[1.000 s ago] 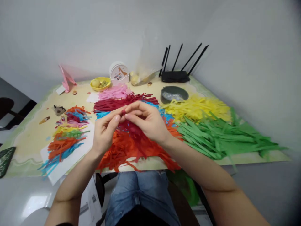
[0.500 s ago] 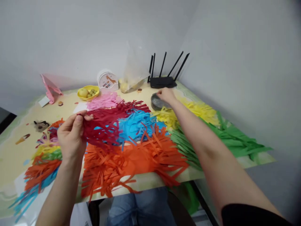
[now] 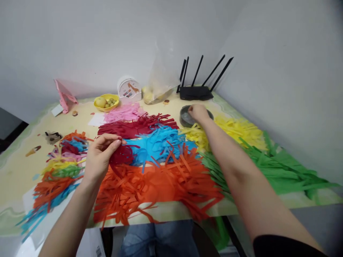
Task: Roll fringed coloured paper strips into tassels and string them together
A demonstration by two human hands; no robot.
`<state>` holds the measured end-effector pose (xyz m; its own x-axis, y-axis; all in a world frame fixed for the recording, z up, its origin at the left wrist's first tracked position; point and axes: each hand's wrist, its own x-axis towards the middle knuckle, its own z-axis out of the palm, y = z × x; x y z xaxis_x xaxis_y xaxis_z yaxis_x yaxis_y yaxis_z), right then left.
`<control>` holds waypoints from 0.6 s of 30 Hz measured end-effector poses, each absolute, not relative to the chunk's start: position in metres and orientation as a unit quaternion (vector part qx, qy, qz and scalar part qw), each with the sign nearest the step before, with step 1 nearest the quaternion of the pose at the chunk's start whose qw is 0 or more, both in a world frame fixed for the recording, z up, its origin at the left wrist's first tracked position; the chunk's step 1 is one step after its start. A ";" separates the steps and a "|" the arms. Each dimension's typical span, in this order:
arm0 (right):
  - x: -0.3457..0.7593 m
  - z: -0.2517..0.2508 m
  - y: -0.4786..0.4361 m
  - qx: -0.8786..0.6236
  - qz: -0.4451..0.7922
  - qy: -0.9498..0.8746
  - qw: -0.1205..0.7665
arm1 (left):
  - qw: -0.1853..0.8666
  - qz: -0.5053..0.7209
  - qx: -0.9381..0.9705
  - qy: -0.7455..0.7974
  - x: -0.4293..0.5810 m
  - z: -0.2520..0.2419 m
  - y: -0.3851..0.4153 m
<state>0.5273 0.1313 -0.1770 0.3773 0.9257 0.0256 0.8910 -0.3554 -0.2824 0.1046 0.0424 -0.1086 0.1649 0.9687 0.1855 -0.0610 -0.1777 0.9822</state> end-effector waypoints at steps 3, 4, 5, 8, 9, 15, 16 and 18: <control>0.497 -0.155 0.111 -0.785 0.076 -0.563 0.248 | 0.459 0.510 0.608 0.400 0.109 -0.105 0.038; 0.479 -0.148 0.102 -0.748 0.103 -0.578 0.310 | 0.446 0.508 0.621 0.396 0.112 -0.104 0.036; 0.458 -0.141 0.090 -0.677 0.164 -0.587 0.413 | 0.438 0.507 0.632 0.390 0.116 -0.102 0.033; 0.388 -0.124 0.047 -0.429 0.366 -0.588 0.581 | 0.427 0.515 0.645 0.370 0.131 -0.097 0.023; 0.367 -0.119 0.032 -0.385 0.403 -0.581 0.593 | 0.424 0.523 0.644 0.364 0.135 -0.096 0.019; 0.301 -0.101 -0.025 -0.320 0.499 -0.531 0.605 | 0.385 0.548 0.661 0.340 0.136 -0.091 -0.010; 0.297 -0.101 -0.029 -0.317 0.506 -0.526 0.605 | 0.377 0.549 0.665 0.338 0.134 -0.090 -0.014; 0.291 -0.101 -0.034 -0.308 0.516 -0.518 0.608 | 0.363 0.550 0.671 0.340 0.130 -0.090 -0.021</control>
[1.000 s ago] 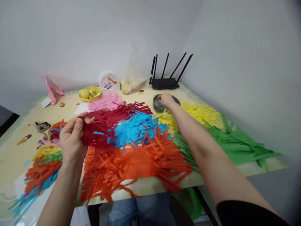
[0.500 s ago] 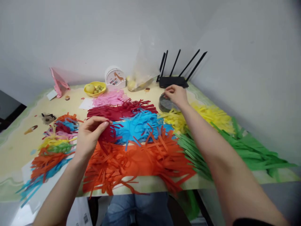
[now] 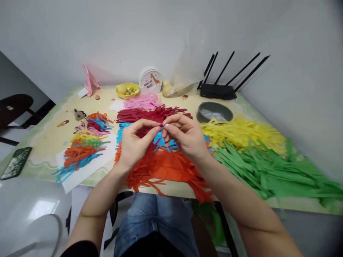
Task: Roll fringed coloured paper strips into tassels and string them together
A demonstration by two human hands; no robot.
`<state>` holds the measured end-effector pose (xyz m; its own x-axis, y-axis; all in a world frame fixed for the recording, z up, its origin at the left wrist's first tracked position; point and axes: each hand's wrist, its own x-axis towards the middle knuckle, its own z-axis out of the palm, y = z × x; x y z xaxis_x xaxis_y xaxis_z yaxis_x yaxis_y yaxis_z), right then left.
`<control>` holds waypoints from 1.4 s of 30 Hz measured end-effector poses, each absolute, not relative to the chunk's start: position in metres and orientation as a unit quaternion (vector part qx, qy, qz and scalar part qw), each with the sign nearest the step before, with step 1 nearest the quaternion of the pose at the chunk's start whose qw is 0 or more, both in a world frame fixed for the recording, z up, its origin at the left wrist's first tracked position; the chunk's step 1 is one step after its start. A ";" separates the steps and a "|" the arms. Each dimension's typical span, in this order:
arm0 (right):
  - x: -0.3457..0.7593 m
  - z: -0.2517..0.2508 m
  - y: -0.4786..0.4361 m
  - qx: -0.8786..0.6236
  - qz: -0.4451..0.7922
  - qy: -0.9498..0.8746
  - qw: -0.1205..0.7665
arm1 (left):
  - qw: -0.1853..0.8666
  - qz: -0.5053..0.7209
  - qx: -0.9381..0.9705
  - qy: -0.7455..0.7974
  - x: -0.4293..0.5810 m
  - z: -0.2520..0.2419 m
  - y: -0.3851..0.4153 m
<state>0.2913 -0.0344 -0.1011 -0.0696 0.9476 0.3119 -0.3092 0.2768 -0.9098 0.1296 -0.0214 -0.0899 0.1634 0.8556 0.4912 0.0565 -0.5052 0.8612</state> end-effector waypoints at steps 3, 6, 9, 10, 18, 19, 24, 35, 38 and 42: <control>0.285 -0.103 -0.043 -0.299 0.520 -0.514 0.614 | 0.340 0.553 0.678 0.345 0.125 -0.090 -0.030; 0.279 -0.105 -0.051 -0.320 0.497 -0.514 0.622 | 0.290 0.563 0.697 0.336 0.122 -0.092 -0.037; 0.275 -0.105 -0.057 -0.338 0.477 -0.519 0.623 | 0.201 0.568 0.732 0.318 0.119 -0.094 -0.041; 0.275 -0.104 -0.058 -0.340 0.477 -0.524 0.618 | 0.174 0.566 0.743 0.311 0.118 -0.095 -0.042; 0.274 -0.099 -0.066 -0.365 0.454 -0.550 0.598 | 0.319 0.595 0.667 0.316 0.119 -0.102 -0.047; 0.274 -0.100 -0.067 -0.361 0.462 -0.548 0.596 | 0.317 0.602 0.659 0.320 0.119 -0.103 -0.048; 0.271 -0.106 -0.069 -0.359 0.477 -0.547 0.587 | 0.293 0.620 0.657 0.312 0.118 -0.108 -0.056; 0.282 -0.091 -0.076 -0.416 0.349 -0.655 0.526 | 0.421 0.591 0.603 0.332 0.113 -0.118 -0.060; 0.285 -0.089 -0.076 -0.423 0.343 -0.661 0.517 | 0.440 0.578 0.605 0.325 0.112 -0.117 -0.059; 0.284 -0.091 -0.076 -0.419 0.371 -0.660 0.501 | 0.501 0.556 0.586 0.310 0.111 -0.118 -0.057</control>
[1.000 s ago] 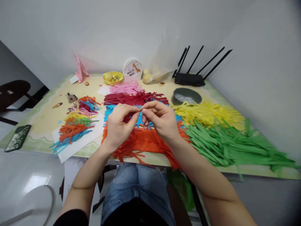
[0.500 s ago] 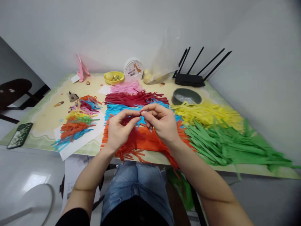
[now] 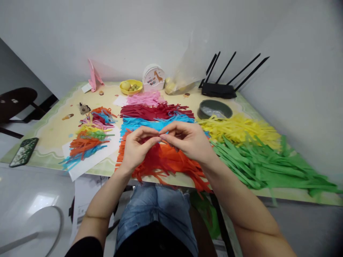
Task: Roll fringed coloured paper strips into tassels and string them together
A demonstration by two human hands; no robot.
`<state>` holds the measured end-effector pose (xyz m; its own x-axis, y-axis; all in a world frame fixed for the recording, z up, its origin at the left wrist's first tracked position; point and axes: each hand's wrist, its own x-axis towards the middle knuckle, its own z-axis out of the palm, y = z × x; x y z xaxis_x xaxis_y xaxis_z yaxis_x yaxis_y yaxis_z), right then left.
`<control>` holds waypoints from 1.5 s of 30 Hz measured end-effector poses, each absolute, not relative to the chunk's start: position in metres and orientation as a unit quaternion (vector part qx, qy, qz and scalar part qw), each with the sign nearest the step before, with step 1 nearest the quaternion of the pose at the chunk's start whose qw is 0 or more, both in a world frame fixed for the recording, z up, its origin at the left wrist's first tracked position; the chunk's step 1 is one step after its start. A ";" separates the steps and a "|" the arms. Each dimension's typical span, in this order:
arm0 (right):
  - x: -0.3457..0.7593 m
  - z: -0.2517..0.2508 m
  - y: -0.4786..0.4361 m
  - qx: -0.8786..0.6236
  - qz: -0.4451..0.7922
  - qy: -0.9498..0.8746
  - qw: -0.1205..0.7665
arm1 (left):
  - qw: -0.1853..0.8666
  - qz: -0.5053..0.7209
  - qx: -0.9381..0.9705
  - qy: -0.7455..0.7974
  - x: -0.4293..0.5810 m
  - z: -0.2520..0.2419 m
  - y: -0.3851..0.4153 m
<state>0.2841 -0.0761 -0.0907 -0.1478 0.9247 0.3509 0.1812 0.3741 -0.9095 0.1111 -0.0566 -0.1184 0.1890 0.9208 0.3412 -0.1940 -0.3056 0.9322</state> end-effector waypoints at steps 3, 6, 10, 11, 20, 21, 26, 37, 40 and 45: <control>0.283 -0.090 -0.076 -0.402 0.397 -0.654 0.503 | 0.546 0.550 0.551 0.309 0.111 -0.122 -0.056; 0.282 -0.087 -0.076 -0.402 0.417 -0.637 0.508 | 0.580 0.541 0.528 0.302 0.110 -0.126 -0.056; 0.281 -0.084 -0.076 -0.415 0.423 -0.617 0.518 | 0.592 0.545 0.504 0.314 0.106 -0.131 -0.055; 0.280 -0.084 -0.076 -0.416 0.420 -0.613 0.524 | 0.596 0.547 0.496 0.315 0.105 -0.131 -0.055; 0.261 -0.097 -0.086 -0.413 0.431 -0.632 0.494 | 0.641 0.498 0.483 0.328 0.070 -0.149 -0.075; 0.262 -0.100 -0.087 -0.405 0.447 -0.643 0.472 | 0.621 0.484 0.501 0.359 0.048 -0.153 -0.079; 0.284 -0.117 -0.085 -0.426 0.460 -0.635 0.451 | 0.218 0.410 0.589 0.661 -0.109 -0.146 -0.107; 0.274 -0.152 -0.042 -0.458 0.410 -0.695 0.373 | 0.041 0.160 0.755 0.635 -0.099 -0.213 -0.056; 0.295 -0.161 -0.034 -0.483 0.380 -0.708 0.347 | 0.051 0.101 0.772 0.626 -0.090 -0.223 -0.058; 0.326 -0.163 0.028 -0.529 0.234 -0.763 0.288 | 0.043 0.056 0.795 0.602 -0.089 -0.190 -0.082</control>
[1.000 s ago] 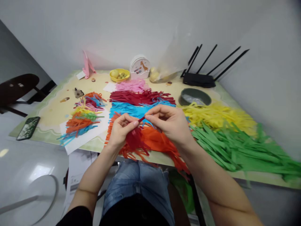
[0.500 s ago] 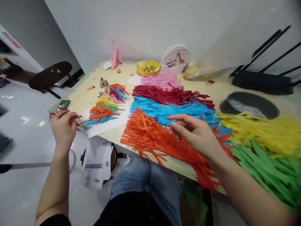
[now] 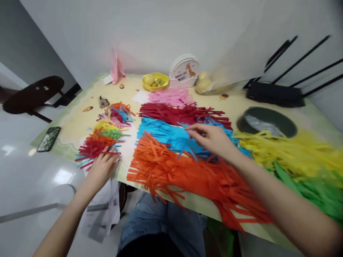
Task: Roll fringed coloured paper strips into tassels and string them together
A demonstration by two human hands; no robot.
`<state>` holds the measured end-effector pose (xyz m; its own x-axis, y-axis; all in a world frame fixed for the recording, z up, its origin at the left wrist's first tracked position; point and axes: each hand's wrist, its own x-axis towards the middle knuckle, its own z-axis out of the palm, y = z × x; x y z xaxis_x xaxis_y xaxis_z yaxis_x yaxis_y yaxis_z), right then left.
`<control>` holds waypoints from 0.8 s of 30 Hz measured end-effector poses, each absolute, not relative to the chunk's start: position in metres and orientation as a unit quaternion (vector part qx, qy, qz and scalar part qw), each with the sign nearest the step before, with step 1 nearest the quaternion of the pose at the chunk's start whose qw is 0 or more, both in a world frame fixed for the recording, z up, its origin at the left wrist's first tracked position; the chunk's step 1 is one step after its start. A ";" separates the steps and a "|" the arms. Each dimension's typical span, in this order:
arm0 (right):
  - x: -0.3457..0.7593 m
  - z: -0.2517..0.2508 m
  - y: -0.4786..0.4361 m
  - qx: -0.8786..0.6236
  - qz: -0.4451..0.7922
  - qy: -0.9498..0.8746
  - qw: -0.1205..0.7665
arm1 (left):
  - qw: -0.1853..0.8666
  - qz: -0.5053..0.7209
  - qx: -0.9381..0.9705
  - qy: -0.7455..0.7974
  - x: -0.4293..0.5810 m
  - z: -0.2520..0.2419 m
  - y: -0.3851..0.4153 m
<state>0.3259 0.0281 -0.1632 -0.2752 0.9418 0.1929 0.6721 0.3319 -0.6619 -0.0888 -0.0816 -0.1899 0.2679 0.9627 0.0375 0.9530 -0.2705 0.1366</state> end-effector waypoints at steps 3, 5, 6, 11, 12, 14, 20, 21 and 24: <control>0.332 -0.161 0.097 -0.573 0.101 -0.791 0.190 | 0.061 0.030 0.807 0.587 -0.077 -0.163 -0.089; 0.330 -0.164 0.142 -0.585 0.046 -0.802 0.117 | 0.049 0.011 0.804 0.593 -0.061 -0.143 -0.083; 0.328 -0.168 0.162 -0.585 0.037 -0.804 0.100 | 0.038 -0.001 0.803 0.595 -0.050 -0.133 -0.075; 0.313 -0.196 0.223 -0.572 0.028 -0.818 0.048 | -0.037 -0.045 0.840 0.539 0.033 -0.095 0.020; 0.312 -0.200 0.230 -0.570 0.025 -0.820 0.041 | -0.043 -0.033 0.854 0.518 0.052 -0.093 0.048; 0.310 -0.207 0.239 -0.566 0.020 -0.823 0.031 | -0.043 -0.003 0.880 0.473 0.089 -0.098 0.107; 0.314 -0.212 0.256 -0.565 0.005 -0.824 0.036 | -0.025 0.029 0.887 0.459 0.160 -0.152 0.242; 0.315 -0.212 0.257 -0.567 0.002 -0.823 0.041 | -0.022 0.027 0.884 0.466 0.164 -0.162 0.254; 0.317 -0.211 0.258 -0.571 -0.006 -0.819 0.058 | -0.013 0.030 0.867 0.497 0.167 -0.182 0.276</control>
<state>0.3172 0.2582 -0.2108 -0.3421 0.9341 0.1019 0.9355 0.3488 -0.0568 0.1672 0.2757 -0.1815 0.5033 0.8617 0.0642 0.8632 -0.5047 0.0077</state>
